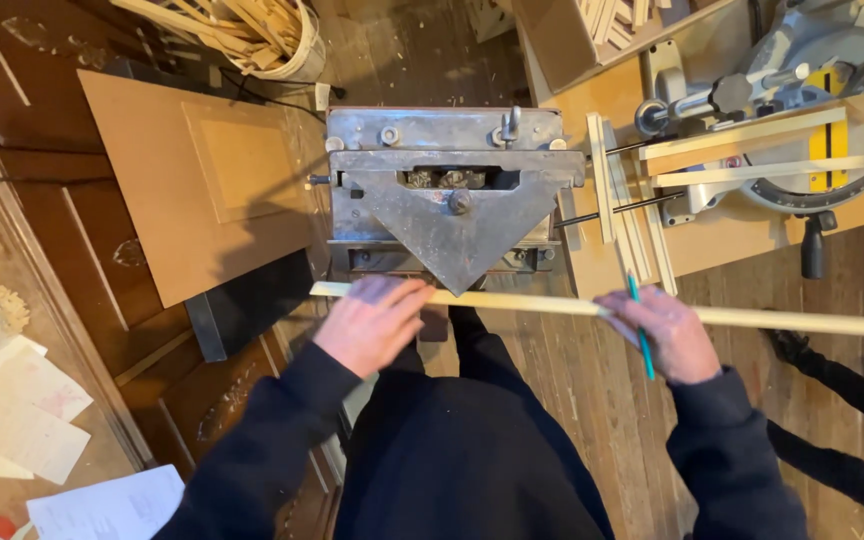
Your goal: Measuring and marking wood molding strips for a picture frame.
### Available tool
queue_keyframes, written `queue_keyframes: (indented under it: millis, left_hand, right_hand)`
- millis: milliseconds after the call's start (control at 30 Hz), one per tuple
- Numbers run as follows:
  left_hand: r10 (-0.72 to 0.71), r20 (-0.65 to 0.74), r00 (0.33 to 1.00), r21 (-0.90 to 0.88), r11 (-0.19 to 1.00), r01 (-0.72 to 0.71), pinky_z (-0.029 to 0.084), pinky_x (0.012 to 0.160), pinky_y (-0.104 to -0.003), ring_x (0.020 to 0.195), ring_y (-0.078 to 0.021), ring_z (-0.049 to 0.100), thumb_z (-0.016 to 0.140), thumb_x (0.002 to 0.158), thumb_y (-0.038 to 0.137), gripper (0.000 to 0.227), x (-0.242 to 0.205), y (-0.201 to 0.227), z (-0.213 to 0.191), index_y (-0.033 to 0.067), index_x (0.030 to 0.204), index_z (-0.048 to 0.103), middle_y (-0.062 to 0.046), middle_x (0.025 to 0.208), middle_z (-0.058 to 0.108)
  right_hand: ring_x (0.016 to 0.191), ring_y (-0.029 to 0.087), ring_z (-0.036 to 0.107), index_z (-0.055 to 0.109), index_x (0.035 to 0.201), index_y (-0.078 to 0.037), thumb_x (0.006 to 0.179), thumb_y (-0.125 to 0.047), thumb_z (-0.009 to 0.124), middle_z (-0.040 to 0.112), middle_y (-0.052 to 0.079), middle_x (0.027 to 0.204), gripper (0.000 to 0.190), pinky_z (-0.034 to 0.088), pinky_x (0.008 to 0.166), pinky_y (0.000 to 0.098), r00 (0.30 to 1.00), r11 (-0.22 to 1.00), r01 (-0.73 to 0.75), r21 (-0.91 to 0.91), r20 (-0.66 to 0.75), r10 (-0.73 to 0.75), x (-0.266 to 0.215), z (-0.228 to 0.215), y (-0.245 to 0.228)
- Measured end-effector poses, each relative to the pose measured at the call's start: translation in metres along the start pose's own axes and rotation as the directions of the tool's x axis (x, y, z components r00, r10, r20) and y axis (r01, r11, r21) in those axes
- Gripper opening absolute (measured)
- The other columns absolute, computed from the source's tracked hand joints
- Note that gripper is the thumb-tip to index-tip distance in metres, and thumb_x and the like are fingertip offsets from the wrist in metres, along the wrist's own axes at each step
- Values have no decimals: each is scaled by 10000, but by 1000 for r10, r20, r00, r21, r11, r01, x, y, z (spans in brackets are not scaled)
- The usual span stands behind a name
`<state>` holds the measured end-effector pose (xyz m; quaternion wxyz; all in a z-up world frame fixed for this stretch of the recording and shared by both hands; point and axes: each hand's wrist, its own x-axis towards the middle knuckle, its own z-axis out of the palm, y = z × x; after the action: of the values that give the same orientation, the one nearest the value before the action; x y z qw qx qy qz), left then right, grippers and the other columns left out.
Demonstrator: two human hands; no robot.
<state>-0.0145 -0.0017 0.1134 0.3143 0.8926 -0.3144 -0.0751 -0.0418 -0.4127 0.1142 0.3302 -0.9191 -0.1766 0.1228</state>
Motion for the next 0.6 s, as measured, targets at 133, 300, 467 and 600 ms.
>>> queue_keyframes:
  millis: [133,300,467,600]
  left_hand:
    - [44,11,999,81,996,-45,515,922,-413,1054,-271,651,692,814,67,487,-9,-46,17,109,1299,680,-74,1186,696]
    - [-45,-113,993,-60,997,39,505,954,-417,1090,-296,639,703,786,-4,495,-11,-75,32,110,1268,696,-63,1184,682]
    - [-60,-112,992,-52,997,54,469,997,-424,1107,-297,622,691,747,-19,542,-5,-92,34,120,1271,684,-68,1177,679]
    - [-52,-73,996,-4,999,52,416,1033,-425,1132,-271,608,710,806,37,567,0,-97,32,148,1358,650,-51,1148,665]
  right_hand:
    - [871,280,689,753,1081,-74,836,-89,765,737,93,960,246,550,773,398,998,992,-28,-123,46,34,33,3,4]
    - [938,291,693,752,1105,-97,889,-142,772,720,90,989,222,562,821,396,1000,992,-20,-122,20,23,63,19,14]
    - [979,309,695,733,1088,-91,911,-190,752,738,94,1053,203,561,848,410,999,996,-11,-86,46,15,81,19,14]
    - [960,342,675,746,1133,-87,925,-166,734,734,124,1040,223,548,854,431,996,997,5,-76,89,2,93,26,16]
